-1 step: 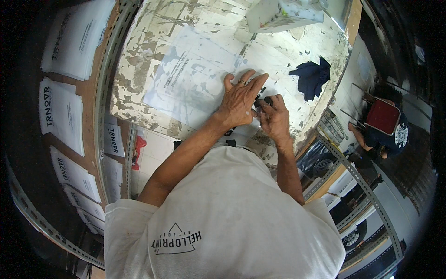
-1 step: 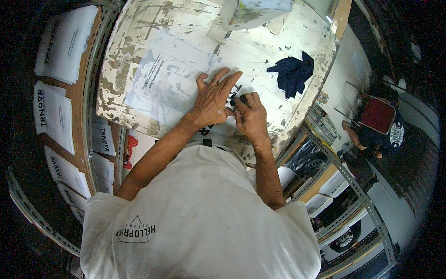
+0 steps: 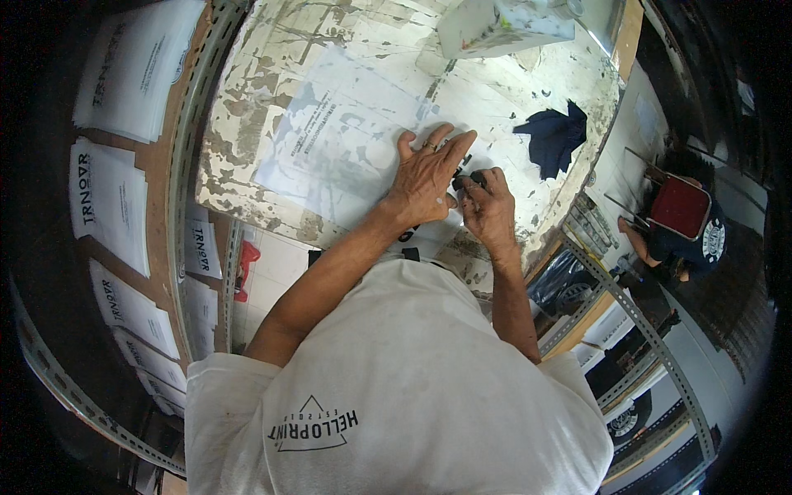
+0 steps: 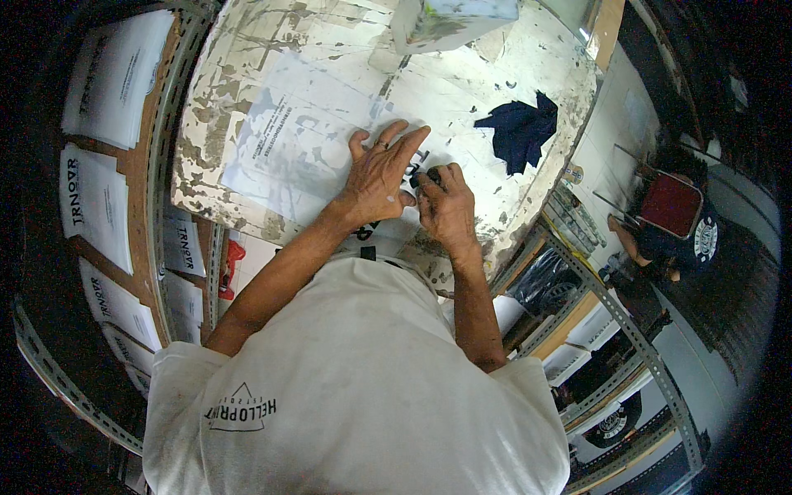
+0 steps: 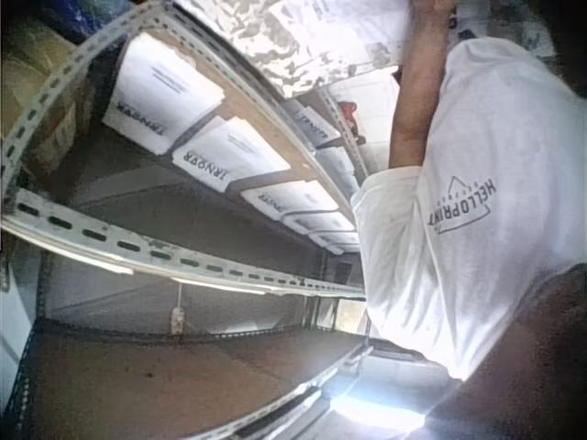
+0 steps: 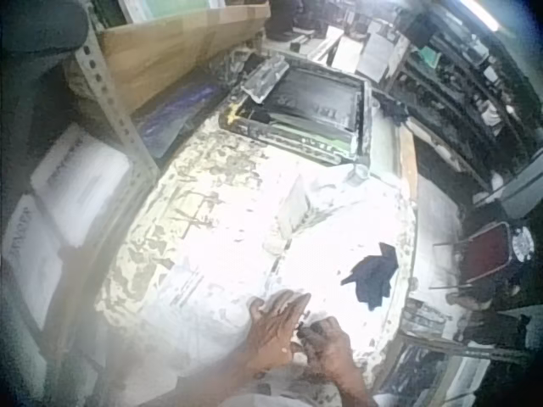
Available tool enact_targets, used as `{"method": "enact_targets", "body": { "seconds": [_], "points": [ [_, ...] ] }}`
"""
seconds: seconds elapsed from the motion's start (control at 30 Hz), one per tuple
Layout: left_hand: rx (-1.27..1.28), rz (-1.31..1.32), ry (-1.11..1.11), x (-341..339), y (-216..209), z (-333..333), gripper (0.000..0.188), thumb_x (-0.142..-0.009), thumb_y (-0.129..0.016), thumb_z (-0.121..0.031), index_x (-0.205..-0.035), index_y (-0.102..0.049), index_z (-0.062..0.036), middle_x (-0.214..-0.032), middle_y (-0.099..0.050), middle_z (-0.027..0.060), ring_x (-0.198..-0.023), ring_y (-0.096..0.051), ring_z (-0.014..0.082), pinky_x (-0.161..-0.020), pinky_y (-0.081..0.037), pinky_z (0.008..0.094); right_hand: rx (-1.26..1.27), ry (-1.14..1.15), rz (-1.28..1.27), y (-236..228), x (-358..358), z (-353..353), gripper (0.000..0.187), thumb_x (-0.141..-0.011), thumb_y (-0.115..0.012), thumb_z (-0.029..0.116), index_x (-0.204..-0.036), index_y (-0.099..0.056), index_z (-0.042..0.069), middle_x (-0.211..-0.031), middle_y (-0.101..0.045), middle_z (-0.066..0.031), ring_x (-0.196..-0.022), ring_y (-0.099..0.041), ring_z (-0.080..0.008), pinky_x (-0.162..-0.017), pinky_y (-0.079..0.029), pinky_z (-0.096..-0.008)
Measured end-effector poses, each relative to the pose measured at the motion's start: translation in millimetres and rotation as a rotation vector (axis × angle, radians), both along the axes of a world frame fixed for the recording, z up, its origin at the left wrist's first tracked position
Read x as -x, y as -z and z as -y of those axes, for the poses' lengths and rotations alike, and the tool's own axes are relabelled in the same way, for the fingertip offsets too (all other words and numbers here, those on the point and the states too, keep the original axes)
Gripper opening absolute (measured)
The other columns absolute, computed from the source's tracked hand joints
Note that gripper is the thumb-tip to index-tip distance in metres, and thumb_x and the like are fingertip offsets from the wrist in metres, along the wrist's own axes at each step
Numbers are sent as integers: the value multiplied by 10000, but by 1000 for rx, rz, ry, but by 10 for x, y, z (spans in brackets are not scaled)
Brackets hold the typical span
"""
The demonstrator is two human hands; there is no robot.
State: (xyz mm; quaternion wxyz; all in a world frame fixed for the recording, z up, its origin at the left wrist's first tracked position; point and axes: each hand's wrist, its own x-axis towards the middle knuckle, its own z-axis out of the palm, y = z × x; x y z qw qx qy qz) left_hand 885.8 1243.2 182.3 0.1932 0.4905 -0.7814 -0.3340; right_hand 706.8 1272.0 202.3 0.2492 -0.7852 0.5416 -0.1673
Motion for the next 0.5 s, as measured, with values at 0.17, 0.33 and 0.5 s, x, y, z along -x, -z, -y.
{"method": "enact_targets", "body": {
  "seconds": [0.17,0.33,0.5],
  "points": [
    [-9,31,10,-3,-2,9,1063,-634,-822,-85,-1553,-288,-96,-1441,-544,79,-1454,-350,263,-1071,-196,578,-25,-29,7,-49,-67,-16,338,-701,-715,3,-1038,-737,-6,-949,-605,-151,-898,-573,-342,-735,-522,-435],
    [-19,2,3,-4,-23,2,1058,-636,-818,-84,-1552,-290,-92,-1444,-544,82,-1458,-350,267,-1066,-202,581,0,26,6,-35,-24,-1,330,-699,-717,-3,-1028,-738,-7,-944,-600,-147,-897,-573,-336,-721,-518,-435],
    [-2,16,1,1,0,10,1055,-634,-824,-88,-1550,-301,-89,-1442,-552,81,-1455,-359,264,-1061,-205,581,-4,12,8,-47,-66,-15,323,-700,-719,-4,-1022,-736,-5,-937,-598,-141,-889,-573,-329,-722,-517,-435]
  ]
}}
